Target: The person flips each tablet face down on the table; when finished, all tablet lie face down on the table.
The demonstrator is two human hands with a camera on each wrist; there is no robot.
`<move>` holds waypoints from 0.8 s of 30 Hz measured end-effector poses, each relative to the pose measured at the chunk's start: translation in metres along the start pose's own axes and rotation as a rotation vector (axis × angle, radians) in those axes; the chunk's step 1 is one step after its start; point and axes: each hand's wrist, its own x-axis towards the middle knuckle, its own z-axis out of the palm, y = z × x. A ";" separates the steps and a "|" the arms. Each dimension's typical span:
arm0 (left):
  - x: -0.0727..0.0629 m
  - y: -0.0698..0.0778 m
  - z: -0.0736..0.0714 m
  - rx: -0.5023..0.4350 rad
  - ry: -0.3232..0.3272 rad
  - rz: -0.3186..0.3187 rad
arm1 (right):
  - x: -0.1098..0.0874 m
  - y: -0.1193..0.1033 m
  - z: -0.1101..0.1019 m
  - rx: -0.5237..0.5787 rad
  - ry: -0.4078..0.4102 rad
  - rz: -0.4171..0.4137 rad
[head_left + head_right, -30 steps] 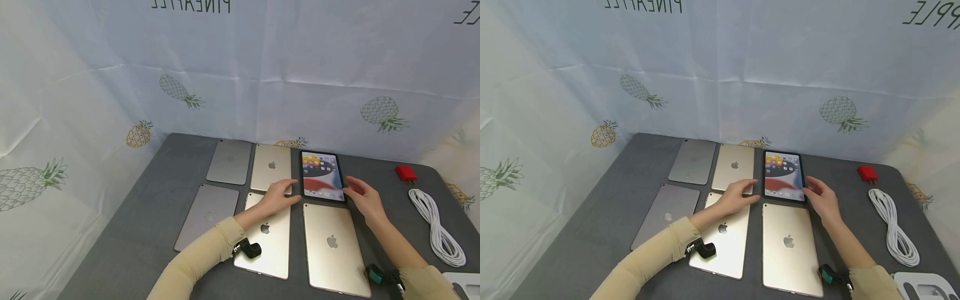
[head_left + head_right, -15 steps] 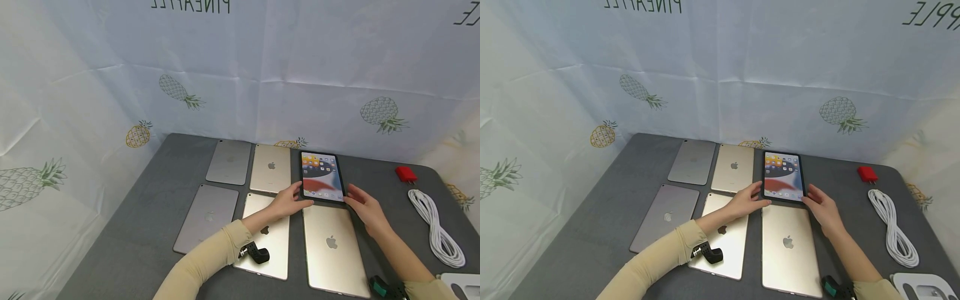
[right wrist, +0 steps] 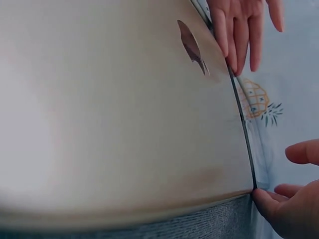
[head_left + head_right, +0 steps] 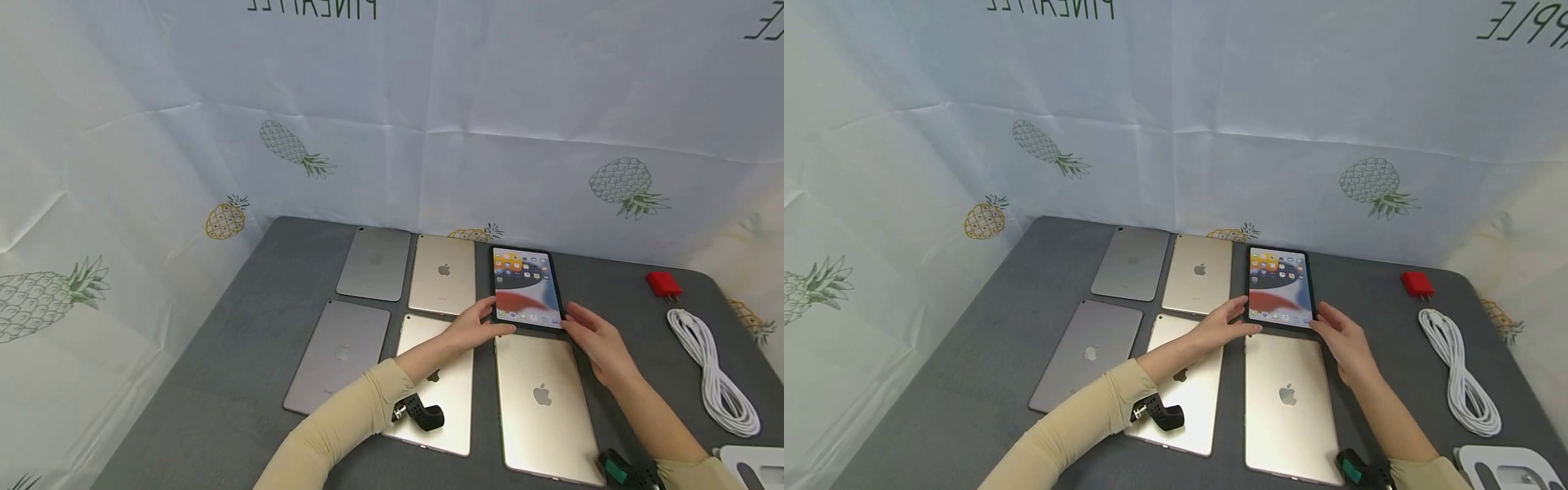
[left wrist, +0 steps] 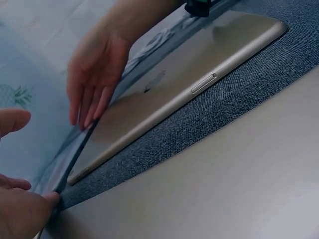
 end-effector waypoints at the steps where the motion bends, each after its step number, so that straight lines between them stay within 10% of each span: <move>1: 0.000 0.000 0.000 -0.004 0.003 -0.002 | 0.000 0.000 0.000 0.015 -0.004 0.005; 14: 0.003 0.001 0.000 -0.076 0.032 0.016 | 0.001 -0.004 -0.004 0.464 -0.013 0.064; 24: 0.005 0.002 0.006 -0.264 0.091 0.004 | 0.000 -0.001 -0.006 0.572 -0.012 0.051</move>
